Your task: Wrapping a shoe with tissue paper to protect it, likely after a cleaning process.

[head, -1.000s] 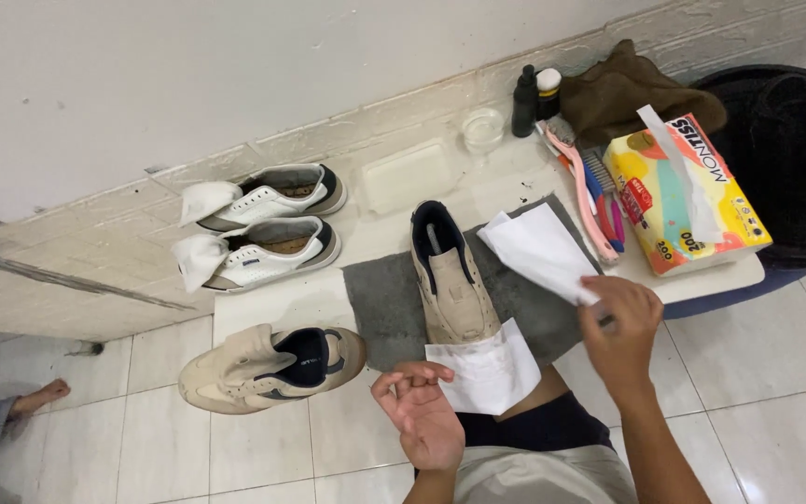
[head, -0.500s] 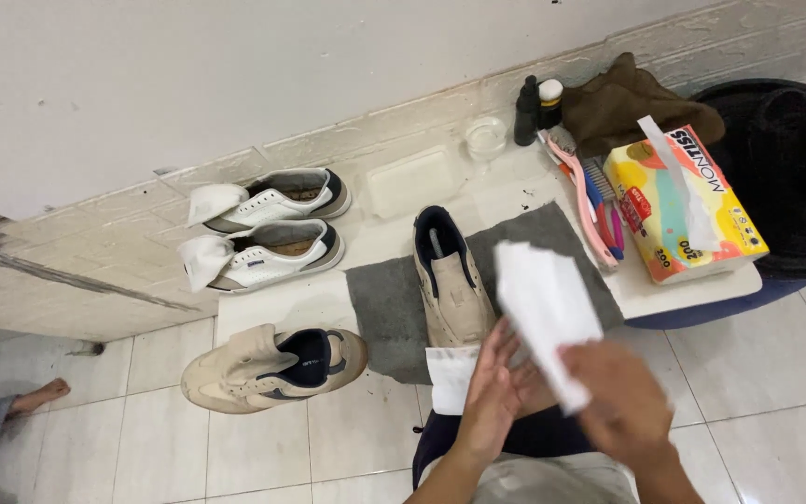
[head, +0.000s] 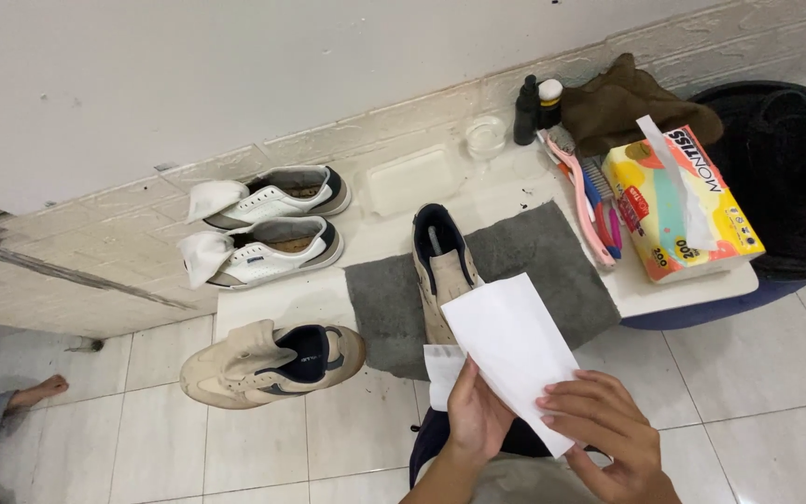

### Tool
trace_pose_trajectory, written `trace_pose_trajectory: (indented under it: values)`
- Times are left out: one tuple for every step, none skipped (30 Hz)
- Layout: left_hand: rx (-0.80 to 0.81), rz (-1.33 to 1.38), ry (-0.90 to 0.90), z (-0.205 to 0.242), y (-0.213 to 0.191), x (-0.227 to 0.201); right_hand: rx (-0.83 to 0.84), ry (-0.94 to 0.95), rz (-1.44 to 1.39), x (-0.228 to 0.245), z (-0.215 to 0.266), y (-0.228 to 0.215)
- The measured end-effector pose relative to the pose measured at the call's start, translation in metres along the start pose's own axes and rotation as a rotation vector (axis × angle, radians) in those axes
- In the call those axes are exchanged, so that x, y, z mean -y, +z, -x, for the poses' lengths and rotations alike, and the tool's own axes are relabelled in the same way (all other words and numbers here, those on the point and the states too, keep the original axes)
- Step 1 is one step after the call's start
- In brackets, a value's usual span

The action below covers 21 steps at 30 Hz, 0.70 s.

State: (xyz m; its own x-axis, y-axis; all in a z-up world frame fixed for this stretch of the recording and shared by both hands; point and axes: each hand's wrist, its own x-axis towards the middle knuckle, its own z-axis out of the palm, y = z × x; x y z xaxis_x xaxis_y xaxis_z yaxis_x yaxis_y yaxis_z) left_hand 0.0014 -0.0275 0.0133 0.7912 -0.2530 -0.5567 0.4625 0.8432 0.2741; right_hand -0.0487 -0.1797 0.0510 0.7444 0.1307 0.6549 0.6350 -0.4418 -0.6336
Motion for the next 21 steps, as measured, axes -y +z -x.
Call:
trace_pose_trajectory:
  values:
    - [0.015, -0.005, 0.002, 0.0, -0.001, 0.0, 0.005, 0.019, -0.003, 0.0, 0.0, -0.002]
    - [0.029, -0.011, 0.004, 0.001, -0.002, 0.0, 0.009, 0.039, -0.006, -0.001, 0.001, -0.003]
    - [0.03, -0.012, 0.002, 0.001, -0.001, 0.0, 0.008, 0.04, -0.004, -0.001, 0.001, -0.004]
    - [0.047, -0.022, -0.007, 0.001, 0.0, 0.0, -0.004, 0.051, -0.084, -0.003, 0.001, -0.004]
    - [0.064, -0.031, -0.016, 0.002, 0.0, 0.0, -0.015, 0.063, -0.163, -0.004, 0.001, -0.005]
    - [0.065, -0.032, -0.017, 0.003, 0.005, -0.001, -0.016, 0.062, -0.162, -0.007, 0.003, -0.006]
    - [0.01, -0.017, -0.01, 0.005, 0.009, -0.002, -0.032, 0.094, -0.255, -0.009, 0.005, -0.007]
    - [-0.046, -0.003, -0.003, 0.007, 0.013, -0.002, -0.048, 0.127, -0.349, -0.012, 0.007, -0.008]
    - [-0.045, -0.003, -0.003, 0.005, 0.011, -0.001, -0.048, 0.126, -0.349, -0.017, 0.011, -0.007]
    - [-0.015, 0.037, 0.011, 0.003, 0.01, 0.0, -0.136, 0.162, -0.407, -0.022, 0.016, -0.005]
    - [0.015, 0.077, 0.024, 0.001, 0.008, 0.001, -0.225, 0.197, -0.465, -0.026, 0.021, -0.003]
    - [0.015, 0.076, 0.025, 0.003, 0.012, 0.0, -0.226, 0.197, -0.465, -0.038, 0.036, 0.0]
    - [0.006, 0.081, 0.037, 0.006, 0.017, -0.001, -0.434, 0.432, -0.474, -0.049, 0.052, 0.004]
    - [-0.002, 0.085, 0.049, 0.008, 0.021, -0.002, -0.642, 0.668, -0.474, -0.06, 0.067, 0.007]
    - [-0.001, 0.082, 0.048, 0.007, 0.021, -0.001, -0.644, 0.667, -0.475, -0.061, 0.056, 0.002]
    - [0.008, 0.094, 0.061, 0.006, 0.02, 0.0, -0.735, 0.697, -0.498, -0.062, 0.046, -0.003]
    - [0.017, 0.106, 0.074, 0.005, 0.019, 0.001, -0.826, 0.725, -0.52, -0.062, 0.035, -0.008]
    - [0.017, 0.104, 0.072, 0.005, 0.02, 0.001, -0.829, 0.725, -0.519, -0.062, 0.026, -0.012]
    - [0.018, 0.097, 0.055, 0.005, 0.021, 0.001, -0.901, 0.797, -0.454, -0.062, 0.018, -0.016]
    - [0.021, 0.091, 0.039, 0.005, 0.022, 0.0, -0.97, 0.868, -0.386, -0.063, 0.008, -0.021]
    - [0.022, 0.091, 0.038, 0.006, 0.024, 0.0, -0.972, 0.867, -0.385, -0.072, 0.014, -0.024]
